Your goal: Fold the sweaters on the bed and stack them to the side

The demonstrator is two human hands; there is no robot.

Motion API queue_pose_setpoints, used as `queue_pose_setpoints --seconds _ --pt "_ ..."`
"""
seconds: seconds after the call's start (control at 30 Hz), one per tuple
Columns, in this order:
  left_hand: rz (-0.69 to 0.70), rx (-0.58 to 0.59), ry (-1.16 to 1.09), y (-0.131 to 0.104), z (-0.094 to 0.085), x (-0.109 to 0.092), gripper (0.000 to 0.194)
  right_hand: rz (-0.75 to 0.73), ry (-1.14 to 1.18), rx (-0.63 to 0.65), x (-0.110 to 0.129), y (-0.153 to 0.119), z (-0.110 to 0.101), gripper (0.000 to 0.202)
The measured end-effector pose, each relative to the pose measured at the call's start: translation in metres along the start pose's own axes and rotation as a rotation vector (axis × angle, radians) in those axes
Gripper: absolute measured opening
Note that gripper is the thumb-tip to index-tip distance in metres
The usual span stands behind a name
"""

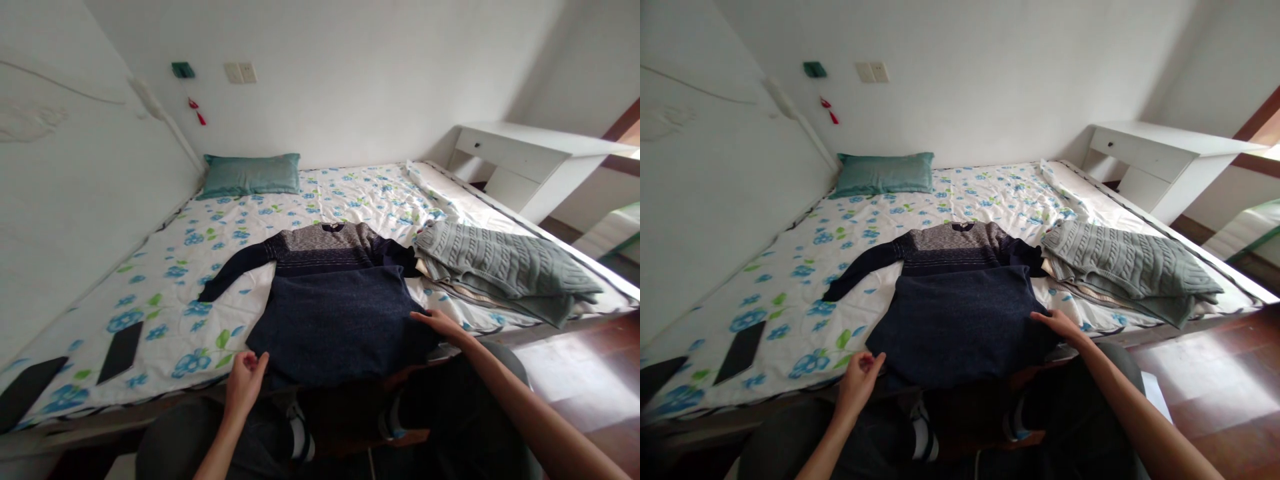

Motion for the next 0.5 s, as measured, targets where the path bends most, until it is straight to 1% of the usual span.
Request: queue_pose_setpoints --seconds 0.07,0.1,0.17,0.2,0.3,0.33,0.4,0.5 --pt "-0.063 0.055 -0.039 -0.013 0.003 0.010 0.040 0.023 0.136 0.119 0.000 -0.010 0.006 0.058" --pt "-0.070 0.083 -0.061 -0.017 0.005 0.011 0.043 0.034 0.193 0.154 0.002 -0.013 0.009 0.057" --pt "-0.111 0.134 -0.135 -0.020 0.010 0.005 0.046 0.051 0.272 0.201 0.007 -0.017 0.014 0.054" --pt "-0.167 0.170 -0.202 -0.021 0.012 0.000 0.045 0.054 0.291 0.214 0.011 -0.019 0.016 0.053" --pt "-0.391 0.284 -0.445 -0.025 0.017 -0.017 0.040 0.041 0.265 0.188 0.016 -0.021 0.023 0.049" --pt "-0.445 0.316 -0.496 -0.028 0.018 -0.022 0.038 0.033 0.261 0.175 0.017 -0.022 0.025 0.048" --pt "-0.501 0.357 -0.515 -0.032 0.019 -0.031 0.037 0.031 0.314 0.169 0.018 -0.027 0.031 0.044" --pt "-0.508 0.360 -0.469 -0.035 0.024 -0.042 0.042 0.080 0.469 0.136 0.026 -0.040 0.040 0.040"
Point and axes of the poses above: each hand's wrist, its own y-axis towards the middle knuckle, its own z-axis out of the palm, x = y × z, the point moved 2 cm from there along y, towards the middle knuckle, and after that the axes turned 8 degrees about -y, right-handed, at the moved point
